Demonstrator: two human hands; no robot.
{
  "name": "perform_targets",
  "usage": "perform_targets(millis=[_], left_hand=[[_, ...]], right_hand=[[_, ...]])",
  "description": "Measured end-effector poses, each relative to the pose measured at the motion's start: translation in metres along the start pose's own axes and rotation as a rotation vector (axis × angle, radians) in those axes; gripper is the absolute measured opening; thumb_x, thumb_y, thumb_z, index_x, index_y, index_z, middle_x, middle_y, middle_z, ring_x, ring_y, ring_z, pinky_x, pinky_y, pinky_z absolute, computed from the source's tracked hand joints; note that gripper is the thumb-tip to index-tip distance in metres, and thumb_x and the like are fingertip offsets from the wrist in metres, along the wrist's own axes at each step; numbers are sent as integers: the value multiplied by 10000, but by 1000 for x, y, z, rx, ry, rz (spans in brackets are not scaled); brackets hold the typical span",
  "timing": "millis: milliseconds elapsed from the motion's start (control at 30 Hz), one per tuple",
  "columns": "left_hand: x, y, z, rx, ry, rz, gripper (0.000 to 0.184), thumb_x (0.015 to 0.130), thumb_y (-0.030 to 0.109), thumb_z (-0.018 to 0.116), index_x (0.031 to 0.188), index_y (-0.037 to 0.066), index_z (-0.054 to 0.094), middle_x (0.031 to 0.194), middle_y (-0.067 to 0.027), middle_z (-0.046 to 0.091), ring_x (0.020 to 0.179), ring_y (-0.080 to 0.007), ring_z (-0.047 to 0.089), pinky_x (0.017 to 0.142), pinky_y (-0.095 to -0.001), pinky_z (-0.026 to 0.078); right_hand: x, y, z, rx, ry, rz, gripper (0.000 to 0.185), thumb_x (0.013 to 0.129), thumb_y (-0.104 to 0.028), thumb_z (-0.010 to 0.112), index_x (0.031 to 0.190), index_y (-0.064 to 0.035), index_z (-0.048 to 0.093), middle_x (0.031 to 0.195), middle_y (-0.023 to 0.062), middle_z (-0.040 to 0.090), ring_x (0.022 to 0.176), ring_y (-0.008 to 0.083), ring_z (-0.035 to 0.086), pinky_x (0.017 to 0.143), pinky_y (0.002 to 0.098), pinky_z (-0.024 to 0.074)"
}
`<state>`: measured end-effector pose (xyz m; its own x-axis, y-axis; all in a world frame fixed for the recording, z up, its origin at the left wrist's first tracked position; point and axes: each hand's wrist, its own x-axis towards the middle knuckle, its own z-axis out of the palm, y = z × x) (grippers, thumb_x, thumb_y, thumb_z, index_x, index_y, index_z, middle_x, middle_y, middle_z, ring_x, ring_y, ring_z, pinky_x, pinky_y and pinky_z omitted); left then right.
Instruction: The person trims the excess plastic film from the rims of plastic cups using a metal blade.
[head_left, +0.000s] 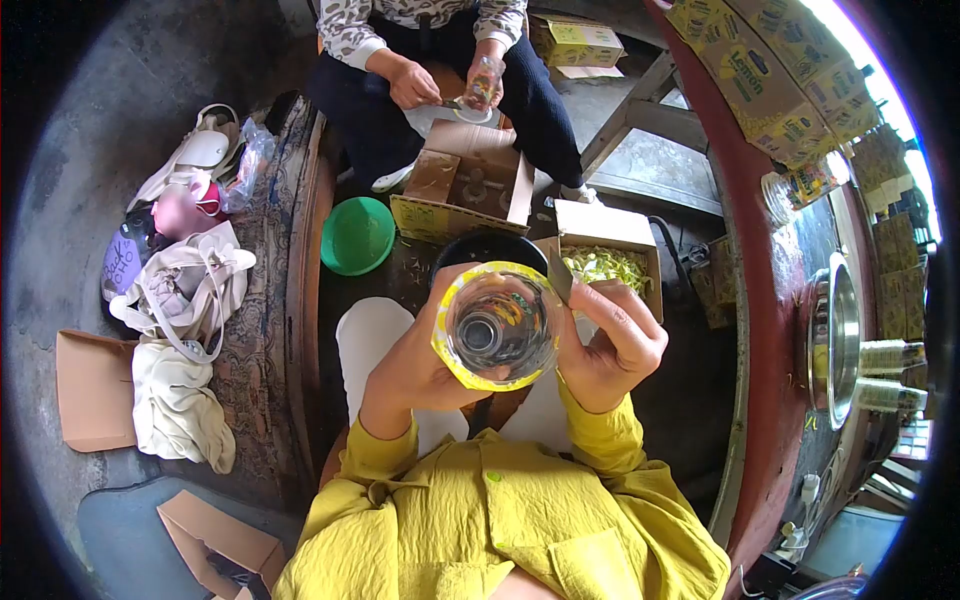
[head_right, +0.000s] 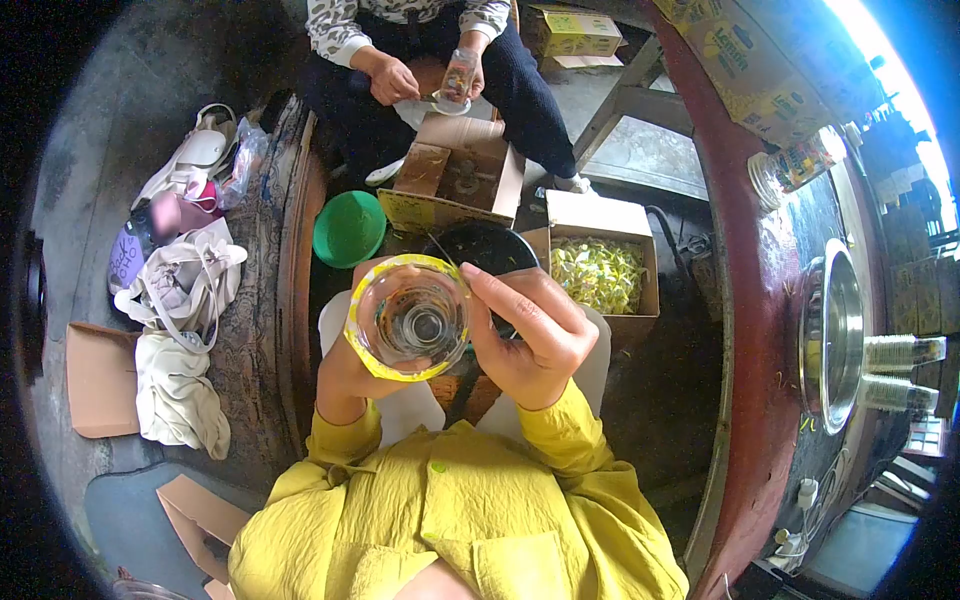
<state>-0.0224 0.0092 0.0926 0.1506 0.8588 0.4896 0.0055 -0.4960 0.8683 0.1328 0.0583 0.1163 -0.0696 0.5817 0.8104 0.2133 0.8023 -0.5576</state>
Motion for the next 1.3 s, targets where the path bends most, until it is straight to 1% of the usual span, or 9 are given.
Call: perform_targets(millis=[167, 200, 333, 533, 733, 933, 1033, 1233, 1300], left_hand=[[1, -9, 4, -146, 71, -68, 725, 655, 127, 732, 1236, 18, 313, 1175, -106, 421, 1075, -179, 446, 908, -304, 362], [2, -7, 7, -179, 101, -34, 690, 674, 57, 679, 1249, 13, 298, 1192, -116, 419, 1087, -193, 442, 920, -312, 352], [5, -6, 10, -164, 148, 21, 681, 674, -64, 563, 1274, 3, 247, 1211, -139, 406, 1102, -221, 435, 932, -332, 341], [1, -8, 10, -185, 126, 13, 701, 676, -36, 596, 1276, 7, 238, 1206, -143, 406, 1107, -223, 430, 936, -337, 338], [5, -13, 14, -99, 160, -8, 740, 659, 57, 712, 1248, 14, 266, 1165, -115, 430, 1082, -203, 446, 893, -314, 376], [7, -10, 16, -61, 139, 4, 666, 660, 75, 723, 1197, 22, 332, 1125, -96, 448, 1027, -174, 469, 860, -287, 392], [6, -9, 14, -84, 117, -38, 646, 654, 86, 729, 1180, 19, 360, 1118, -92, 452, 1009, -163, 474, 849, -283, 396], [4, -7, 10, 3, 23, -20, 653, 635, 104, 741, 1171, 25, 376, 1116, -91, 454, 1044, -165, 449, 866, -280, 380], [3, -6, 11, -42, 22, -6, 665, 632, 100, 739, 1179, 31, 366, 1128, -89, 443, 1055, -170, 441, 876, -284, 375]], right_hand=[[-1, -1, 1, -17, 76, 20, 274, 581, 111, 662, 830, -3, 652, 624, 81, 583, 521, 133, 552, 485, 209, 423], [-2, -2, 1, -21, 86, 28, 272, 583, 110, 663, 830, -2, 652, 626, 82, 585, 521, 132, 550, 486, 208, 423], [-6, -4, 2, -41, 109, 40, 271, 585, 110, 668, 833, 0, 651, 631, 85, 587, 520, 131, 545, 485, 206, 420], [-10, -7, 3, -72, 110, 8, 282, 571, 117, 670, 828, 3, 651, 631, 87, 587, 526, 138, 547, 485, 211, 423], [-10, -7, 4, -107, 109, -16, 284, 564, 120, 661, 821, 2, 654, 619, 90, 580, 524, 153, 549, 486, 220, 428], [-6, -9, 0, -97, 98, 2, 295, 555, 119, 662, 826, 1, 656, 614, 90, 578, 518, 153, 544, 483, 215, 425], [-4, -8, -1, -53, 91, 1, 292, 557, 119, 660, 824, 2, 657, 615, 89, 578, 515, 150, 540, 482, 213, 423], [-4, -9, -2, -73, 98, -2, 286, 565, 116, 654, 828, 2, 656, 619, 88, 580, 520, 145, 547, 483, 209, 421], [-2, -6, -3, -18, 74, 6, 284, 565, 110, 658, 827, 1, 655, 620, 86, 581, 522, 142, 552, 482, 210, 420]])
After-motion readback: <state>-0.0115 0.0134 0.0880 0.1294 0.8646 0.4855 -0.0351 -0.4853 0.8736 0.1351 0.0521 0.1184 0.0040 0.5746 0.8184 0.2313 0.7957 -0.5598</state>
